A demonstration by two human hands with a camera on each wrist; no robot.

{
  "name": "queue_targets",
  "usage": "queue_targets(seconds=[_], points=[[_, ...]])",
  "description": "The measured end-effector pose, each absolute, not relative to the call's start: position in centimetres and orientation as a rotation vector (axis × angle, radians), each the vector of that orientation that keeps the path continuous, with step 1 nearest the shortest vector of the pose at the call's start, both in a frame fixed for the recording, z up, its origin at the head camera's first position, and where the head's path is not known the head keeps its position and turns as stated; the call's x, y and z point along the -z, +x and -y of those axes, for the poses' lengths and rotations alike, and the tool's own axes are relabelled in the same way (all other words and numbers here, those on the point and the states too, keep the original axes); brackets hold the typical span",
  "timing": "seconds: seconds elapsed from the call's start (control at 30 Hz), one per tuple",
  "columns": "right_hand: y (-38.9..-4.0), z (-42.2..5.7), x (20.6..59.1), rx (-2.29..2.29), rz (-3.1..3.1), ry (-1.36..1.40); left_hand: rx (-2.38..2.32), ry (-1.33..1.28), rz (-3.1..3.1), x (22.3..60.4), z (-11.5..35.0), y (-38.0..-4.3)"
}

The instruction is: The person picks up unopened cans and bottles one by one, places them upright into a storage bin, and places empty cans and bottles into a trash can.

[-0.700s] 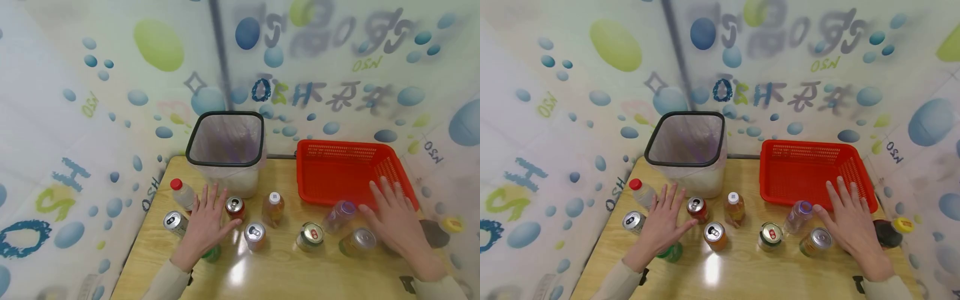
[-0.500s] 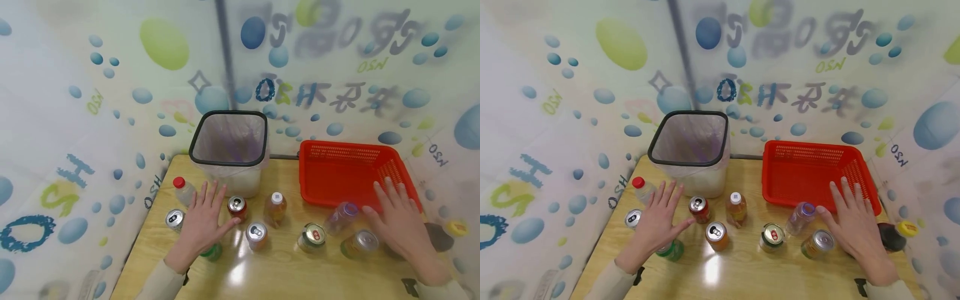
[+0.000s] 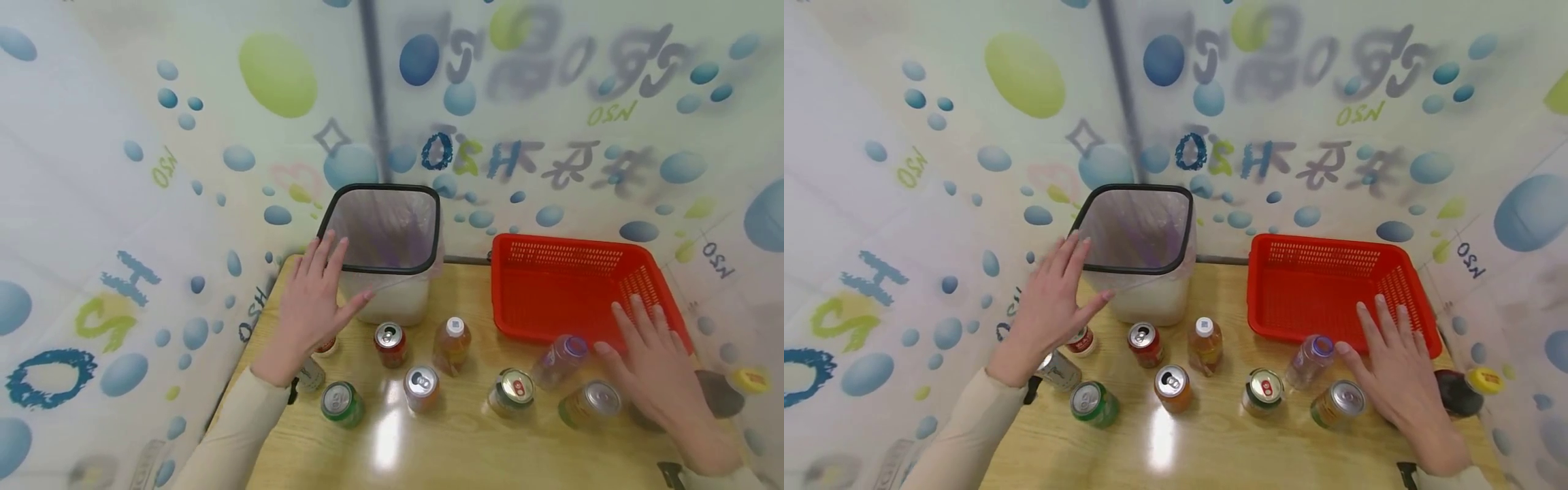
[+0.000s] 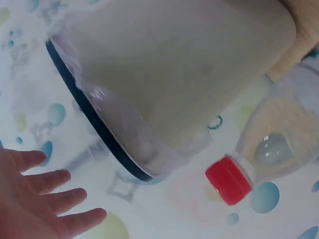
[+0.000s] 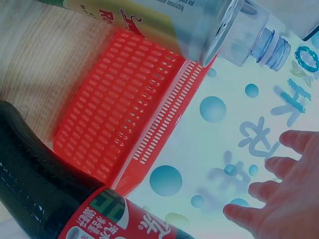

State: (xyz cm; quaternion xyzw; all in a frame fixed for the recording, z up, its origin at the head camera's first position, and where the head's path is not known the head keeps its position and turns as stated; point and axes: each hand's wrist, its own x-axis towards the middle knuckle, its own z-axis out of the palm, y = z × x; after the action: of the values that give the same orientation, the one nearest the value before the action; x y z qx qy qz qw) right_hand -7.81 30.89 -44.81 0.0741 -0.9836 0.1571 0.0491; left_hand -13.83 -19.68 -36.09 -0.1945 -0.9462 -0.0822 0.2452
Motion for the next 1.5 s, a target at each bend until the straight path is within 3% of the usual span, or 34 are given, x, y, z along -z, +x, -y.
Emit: queue_targets(seconds=[0.4, 0.93, 1.3, 1.5], points=[[-7.7, -29.4, 43.7, -0.64, 2.873, 0.313, 0.336, -0.277, 2.972, 36.5, 21.9, -19.7], [-7.8, -24.9, 42.9, -0.882, 2.716, 0.468, 0.349, -0.23, 3.096, 36.8, 21.9, -20.4], [-7.7, -26.0, 45.1, -1.041, 2.862, 0.139, 0.346, -0.208, 3.12, 36.7, 22.0, -20.6], [-9.0, -26.4, 46.6, -0.959, 2.954, 0.09, 0.377, -0.209, 3.126, 36.8, 21.9, -20.6]])
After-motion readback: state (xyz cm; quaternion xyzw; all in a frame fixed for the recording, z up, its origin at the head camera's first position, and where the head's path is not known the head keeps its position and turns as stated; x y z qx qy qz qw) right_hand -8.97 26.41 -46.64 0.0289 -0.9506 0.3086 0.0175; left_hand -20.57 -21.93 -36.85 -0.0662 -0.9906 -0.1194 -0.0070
